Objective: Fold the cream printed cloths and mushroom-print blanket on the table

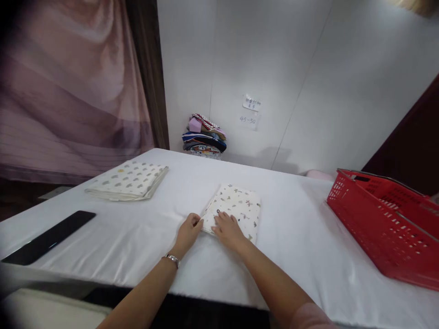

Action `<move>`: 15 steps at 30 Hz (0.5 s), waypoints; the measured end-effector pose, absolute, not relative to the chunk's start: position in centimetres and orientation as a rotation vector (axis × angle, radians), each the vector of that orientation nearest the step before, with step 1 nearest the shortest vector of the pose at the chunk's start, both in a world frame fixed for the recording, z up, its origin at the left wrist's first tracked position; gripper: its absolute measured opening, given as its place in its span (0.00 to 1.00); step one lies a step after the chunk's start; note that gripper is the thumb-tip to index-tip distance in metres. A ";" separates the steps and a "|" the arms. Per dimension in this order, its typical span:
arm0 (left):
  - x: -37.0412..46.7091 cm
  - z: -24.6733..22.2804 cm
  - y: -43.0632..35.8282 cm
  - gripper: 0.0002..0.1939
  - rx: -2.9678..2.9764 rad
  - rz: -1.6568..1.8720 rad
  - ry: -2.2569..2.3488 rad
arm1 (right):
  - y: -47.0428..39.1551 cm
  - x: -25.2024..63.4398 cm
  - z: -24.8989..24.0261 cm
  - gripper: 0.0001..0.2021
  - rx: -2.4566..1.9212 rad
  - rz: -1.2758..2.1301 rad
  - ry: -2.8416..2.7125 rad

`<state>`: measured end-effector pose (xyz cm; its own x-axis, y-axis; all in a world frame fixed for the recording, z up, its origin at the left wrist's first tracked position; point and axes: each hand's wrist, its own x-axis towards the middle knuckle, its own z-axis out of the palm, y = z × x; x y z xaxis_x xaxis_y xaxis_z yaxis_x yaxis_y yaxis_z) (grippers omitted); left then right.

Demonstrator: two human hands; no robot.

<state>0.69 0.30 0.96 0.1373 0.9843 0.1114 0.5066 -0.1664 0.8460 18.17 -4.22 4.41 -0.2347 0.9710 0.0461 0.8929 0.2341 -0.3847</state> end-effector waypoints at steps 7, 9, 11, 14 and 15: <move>0.7 0.9 0.4 0.08 1.744 0.956 1.438 | -9.2 19.8 2.5 0.26 -1.851 0.279 -2.236; 0.7 1.0 0.4 0.08 1.750 0.948 1.444 | -10.6 20.8 1.9 0.27 -1.883 0.239 -2.201; 0.7 1.1 0.4 0.08 1.748 0.944 1.449 | -12.0 21.7 1.4 0.27 -1.933 0.197 -2.144; 0.7 1.1 0.4 0.09 1.744 0.937 1.448 | -13.7 22.9 1.0 0.27 -2.014 0.159 -2.035; 0.7 1.2 0.4 0.09 1.746 0.934 1.444 | -14.0 23.1 0.9 0.27 -2.025 0.152 -2.012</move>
<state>0.71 0.38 1.16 0.1281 0.9861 0.1055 0.5003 -0.1561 0.8516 23.10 -13.97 0.90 0.0232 0.9922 0.1222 0.9625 0.0108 -0.2709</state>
